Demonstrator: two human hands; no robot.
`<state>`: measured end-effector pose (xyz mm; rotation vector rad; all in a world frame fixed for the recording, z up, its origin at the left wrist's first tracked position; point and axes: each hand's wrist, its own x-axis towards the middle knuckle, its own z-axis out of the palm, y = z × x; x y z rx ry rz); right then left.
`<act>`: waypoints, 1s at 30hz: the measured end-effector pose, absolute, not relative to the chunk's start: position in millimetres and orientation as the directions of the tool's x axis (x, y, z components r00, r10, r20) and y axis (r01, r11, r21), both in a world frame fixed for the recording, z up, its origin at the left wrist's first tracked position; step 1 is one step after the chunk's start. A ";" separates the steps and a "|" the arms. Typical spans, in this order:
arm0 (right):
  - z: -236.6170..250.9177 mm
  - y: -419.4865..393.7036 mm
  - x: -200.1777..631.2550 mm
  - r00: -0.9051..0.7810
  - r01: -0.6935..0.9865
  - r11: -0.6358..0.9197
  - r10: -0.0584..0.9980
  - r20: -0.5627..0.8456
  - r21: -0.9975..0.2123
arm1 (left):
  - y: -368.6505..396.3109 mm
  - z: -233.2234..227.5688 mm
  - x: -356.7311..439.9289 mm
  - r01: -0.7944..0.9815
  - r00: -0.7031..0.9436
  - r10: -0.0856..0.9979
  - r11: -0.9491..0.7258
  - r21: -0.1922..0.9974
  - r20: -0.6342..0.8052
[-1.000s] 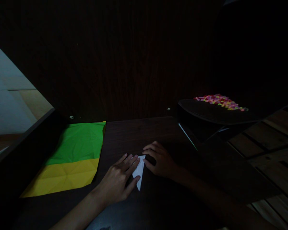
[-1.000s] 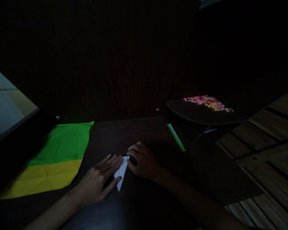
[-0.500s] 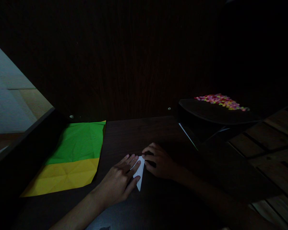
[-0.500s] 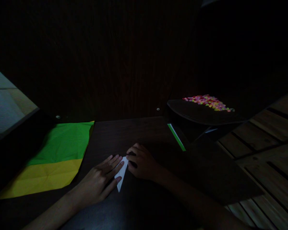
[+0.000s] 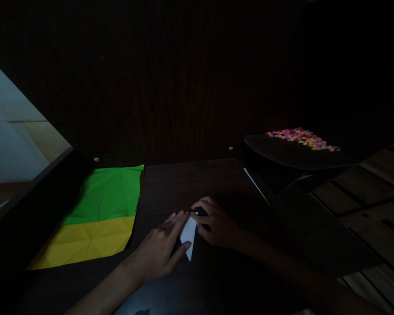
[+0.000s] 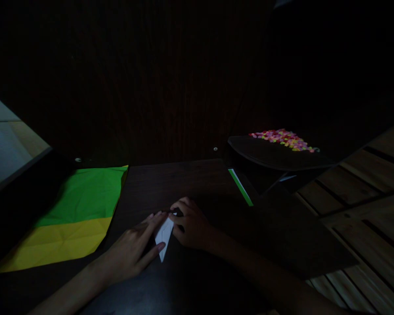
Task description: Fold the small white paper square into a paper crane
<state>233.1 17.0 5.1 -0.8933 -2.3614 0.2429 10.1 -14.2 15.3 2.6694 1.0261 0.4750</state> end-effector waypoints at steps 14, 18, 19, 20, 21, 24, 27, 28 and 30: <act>6.1 19.2 237.1 -0.537 0.568 0.725 0.685 0.493 -0.389 | -11.8 5.5 11.2 0.653 0.631 0.745 -0.662 0.368 0.219; 8.2 17.8 234.3 -0.515 0.556 0.673 0.739 0.434 -0.488 | -12.5 4.9 11.5 0.657 0.621 0.746 -0.663 0.359 0.242; 8.8 17.7 233.4 -0.505 0.553 0.656 0.754 0.419 -0.514 | -12.4 5.3 11.5 0.652 0.626 0.739 -0.671 0.353 0.249; 9.3 17.7 232.7 -0.496 0.551 0.638 0.769 0.404 -0.538 | -12.2 5.9 11.4 0.647 0.631 0.732 -0.679 0.346 0.257; 9.7 17.9 232.3 -0.487 0.550 0.621 0.782 0.389 -0.559 | -11.9 6.5 11.4 0.644 0.635 0.727 -0.685 0.340 0.261; 9.7 19.0 232.1 -0.472 0.541 0.584 0.806 0.356 -0.605 | -10.7 7.7 10.7 0.639 0.647 0.719 -0.693 0.333 0.253; 9.7 20.0 232.5 -0.467 0.525 0.563 0.817 0.338 -0.638 | -9.1 7.9 9.5 0.632 0.658 0.715 -0.696 0.342 0.238; 10.1 20.1 232.6 -0.465 0.519 0.555 0.822 0.330 -0.651 | -8.6 7.7 9.0 0.627 0.660 0.712 -0.698 0.346 0.239; 11.5 20.1 232.9 -0.459 0.510 0.528 0.835 0.305 -0.678 | -7.5 7.4 8.2 0.616 0.666 0.705 -0.704 0.353 0.244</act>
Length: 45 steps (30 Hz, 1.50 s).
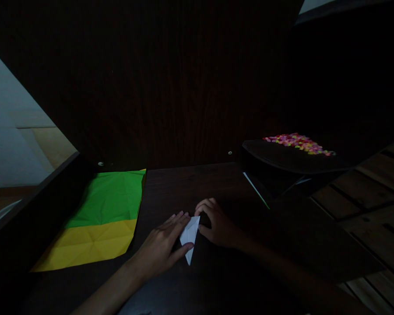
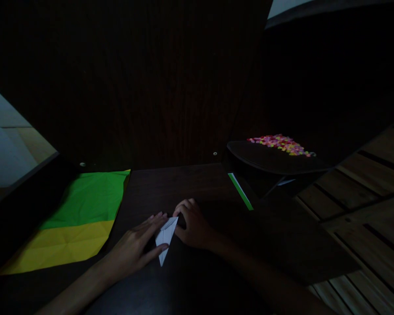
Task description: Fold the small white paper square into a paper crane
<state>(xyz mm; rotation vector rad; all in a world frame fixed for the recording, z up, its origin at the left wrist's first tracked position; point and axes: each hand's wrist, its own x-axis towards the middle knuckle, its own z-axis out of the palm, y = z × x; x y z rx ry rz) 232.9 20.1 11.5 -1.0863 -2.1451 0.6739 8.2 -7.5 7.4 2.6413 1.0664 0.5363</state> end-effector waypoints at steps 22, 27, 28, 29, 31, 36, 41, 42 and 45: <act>15.2 11.3 226.6 -0.396 0.203 0.412 0.864 0.310 -0.888 | -7.4 18.3 8.1 0.582 0.635 0.746 -0.633 0.511 0.201; 15.3 7.4 224.2 -0.395 0.190 0.452 0.848 0.354 -0.871 | -9.8 18.1 9.6 0.537 0.605 0.777 -0.560 0.630 0.175; 15.4 6.7 224.1 -0.409 0.180 0.472 0.834 0.370 -0.863 | -10.1 18.0 10.3 0.518 0.589 0.789 -0.536 0.667 0.176; 15.5 6.0 224.1 -0.427 0.173 0.490 0.819 0.383 -0.854 | -10.2 18.2 11.0 0.495 0.566 0.805 -0.505 0.707 0.178; 15.6 4.8 224.1 -0.466 0.171 0.521 0.791 0.397 -0.836 | -9.6 19.6 12.7 0.451 0.502 0.849 -0.420 0.788 0.165; 17.4 3.2 223.7 -0.512 0.235 0.553 0.769 0.381 -0.800 | -5.6 28.0 15.8 0.350 0.333 0.941 -0.190 0.917 0.068; 20.0 5.4 223.3 -0.437 0.270 0.587 0.781 0.446 -0.763 | -2.8 32.3 16.9 0.156 0.203 0.979 -0.010 0.988 -0.023; 19.8 6.1 223.1 -0.417 0.264 0.578 0.790 0.449 -0.772 | -2.6 32.1 17.0 0.115 0.196 0.980 0.024 0.993 -0.046; 17.9 7.8 221.7 -0.377 0.231 0.493 0.840 0.390 -0.839 | -2.5 30.1 17.4 -0.007 0.218 0.971 0.101 0.995 -0.097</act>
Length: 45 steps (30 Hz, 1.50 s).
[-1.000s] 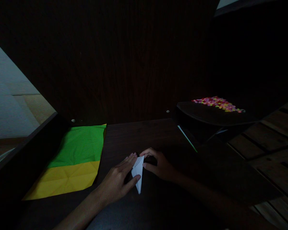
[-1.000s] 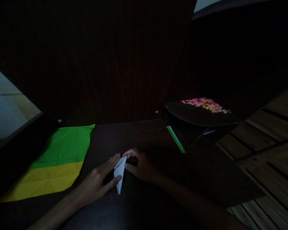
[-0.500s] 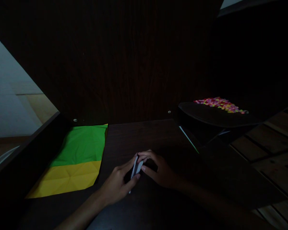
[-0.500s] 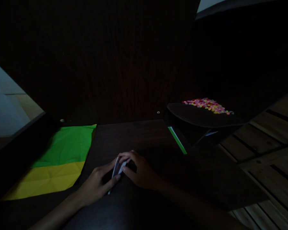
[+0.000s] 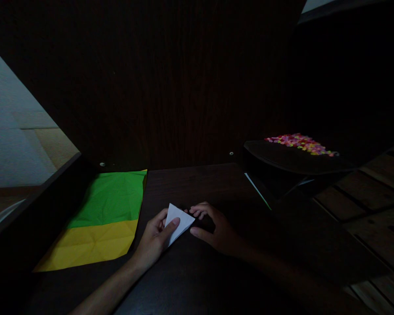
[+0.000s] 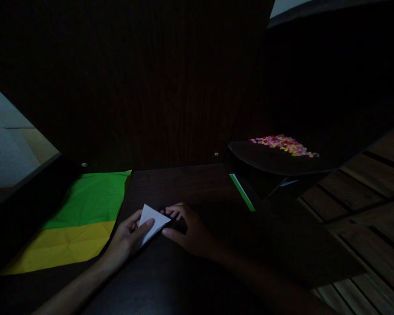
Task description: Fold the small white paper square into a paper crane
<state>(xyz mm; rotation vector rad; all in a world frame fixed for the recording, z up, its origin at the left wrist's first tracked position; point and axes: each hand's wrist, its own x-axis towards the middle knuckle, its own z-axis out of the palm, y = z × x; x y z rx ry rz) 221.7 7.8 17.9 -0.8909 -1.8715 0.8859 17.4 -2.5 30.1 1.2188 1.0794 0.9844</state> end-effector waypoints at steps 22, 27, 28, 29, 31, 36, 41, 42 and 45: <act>22.9 9.0 219.9 -0.422 0.244 0.326 0.884 0.203 -0.913 | -7.3 26.2 20.2 0.135 0.359 0.924 0.085 0.987 -0.128; 25.4 7.5 221.4 -0.488 0.230 0.314 0.856 0.170 -0.921 | -7.9 28.0 18.1 0.196 0.398 0.907 0.062 0.979 -0.137; 25.4 7.2 221.5 -0.505 0.227 0.314 0.848 0.164 -0.922 | -8.0 28.4 17.6 0.205 0.405 0.903 0.063 0.977 -0.143; 25.3 7.0 221.6 -0.518 0.225 0.309 0.841 0.155 -0.924 | -8.1 28.7 17.1 0.206 0.410 0.900 0.064 0.977 -0.145; 24.7 6.5 221.4 -0.527 0.225 0.283 0.840 0.128 -0.932 | -8.0 28.8 16.5 0.183 0.408 0.902 0.067 0.981 -0.138; 22.5 6.5 220.6 -0.485 0.219 0.219 0.870 0.089 -0.951 | -7.3 28.3 16.6 0.132 0.329 0.942 0.029 0.991 -0.071; 22.1 9.2 221.6 -0.458 0.166 0.141 0.888 0.050 -0.976 | -7.8 28.7 15.2 0.178 0.359 0.932 -0.007 0.984 -0.058; 22.0 9.7 221.9 -0.458 0.153 0.129 0.888 0.045 -0.980 | -8.0 28.6 14.9 0.190 0.373 0.926 -0.011 0.982 -0.062; 22.4 10.6 223.1 -0.477 0.129 0.105 0.878 0.031 -0.986 | -9.0 28.2 14.5 0.213 0.412 0.909 -0.027 0.977 -0.064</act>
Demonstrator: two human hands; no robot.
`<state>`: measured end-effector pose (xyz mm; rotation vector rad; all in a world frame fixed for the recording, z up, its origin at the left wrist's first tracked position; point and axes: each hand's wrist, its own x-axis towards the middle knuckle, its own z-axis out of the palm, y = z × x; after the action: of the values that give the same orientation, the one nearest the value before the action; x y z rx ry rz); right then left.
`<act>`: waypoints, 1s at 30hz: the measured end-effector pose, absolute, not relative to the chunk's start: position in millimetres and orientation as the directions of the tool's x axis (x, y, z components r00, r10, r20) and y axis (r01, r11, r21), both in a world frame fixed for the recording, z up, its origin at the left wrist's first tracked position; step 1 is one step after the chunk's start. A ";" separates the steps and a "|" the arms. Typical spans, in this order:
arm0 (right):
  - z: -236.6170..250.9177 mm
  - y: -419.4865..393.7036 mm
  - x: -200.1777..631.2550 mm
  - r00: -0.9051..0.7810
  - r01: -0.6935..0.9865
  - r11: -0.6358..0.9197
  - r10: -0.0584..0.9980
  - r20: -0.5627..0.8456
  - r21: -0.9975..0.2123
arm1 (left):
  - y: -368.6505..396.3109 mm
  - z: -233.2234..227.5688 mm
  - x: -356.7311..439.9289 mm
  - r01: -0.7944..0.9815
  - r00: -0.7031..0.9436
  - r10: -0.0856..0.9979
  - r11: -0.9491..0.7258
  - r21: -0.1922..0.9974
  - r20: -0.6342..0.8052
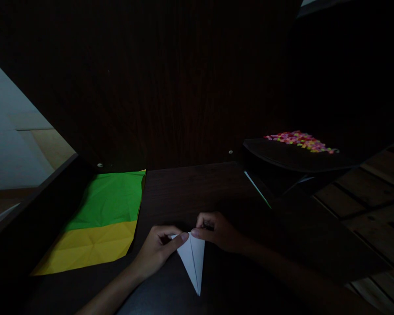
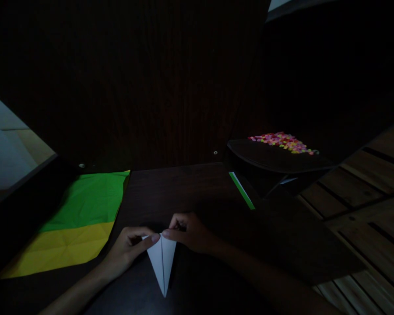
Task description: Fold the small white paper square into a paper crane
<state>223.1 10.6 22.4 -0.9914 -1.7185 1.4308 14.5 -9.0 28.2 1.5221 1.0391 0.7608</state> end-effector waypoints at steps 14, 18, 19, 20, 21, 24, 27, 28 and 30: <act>21.0 10.4 224.6 -0.507 0.175 0.180 0.859 0.068 -0.968 | -11.1 35.2 17.0 0.271 0.447 0.894 -0.185 0.945 0.046; 19.7 10.8 225.7 -0.454 0.205 0.199 0.887 0.087 -0.958 | -10.0 36.0 15.6 0.286 0.428 0.903 -0.183 0.941 0.046; 19.1 11.0 226.2 -0.445 0.211 0.203 0.891 0.091 -0.956 | -9.9 36.0 15.4 0.290 0.428 0.903 -0.182 0.940 0.043; 18.6 11.2 226.8 -0.443 0.218 0.208 0.892 0.094 -0.954 | -9.8 36.0 15.4 0.293 0.428 0.903 -0.184 0.938 0.044; 18.2 11.4 227.3 -0.443 0.222 0.211 0.891 0.094 -0.952 | -9.8 35.8 15.6 0.295 0.426 0.903 -0.187 0.937 0.046; 18.9 12.1 228.9 -0.450 0.210 0.212 0.888 0.098 -0.954 | -9.3 34.1 16.7 0.297 0.416 0.908 -0.191 0.936 0.053; 21.2 12.3 229.7 -0.455 0.191 0.206 0.885 0.099 -0.960 | -7.8 31.2 16.7 0.295 0.385 0.921 -0.184 0.938 0.060; 21.9 12.3 229.8 -0.452 0.186 0.200 0.887 0.096 -0.962 | -7.1 30.1 16.1 0.295 0.370 0.927 -0.183 0.938 0.064; 22.8 12.5 229.8 -0.440 0.175 0.184 0.894 0.090 -0.967 | -5.5 28.1 14.0 0.300 0.338 0.938 -0.182 0.936 0.074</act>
<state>229.8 12.5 22.8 -1.0120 -1.7619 1.3029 14.0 -5.5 28.1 1.6870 1.1212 0.8748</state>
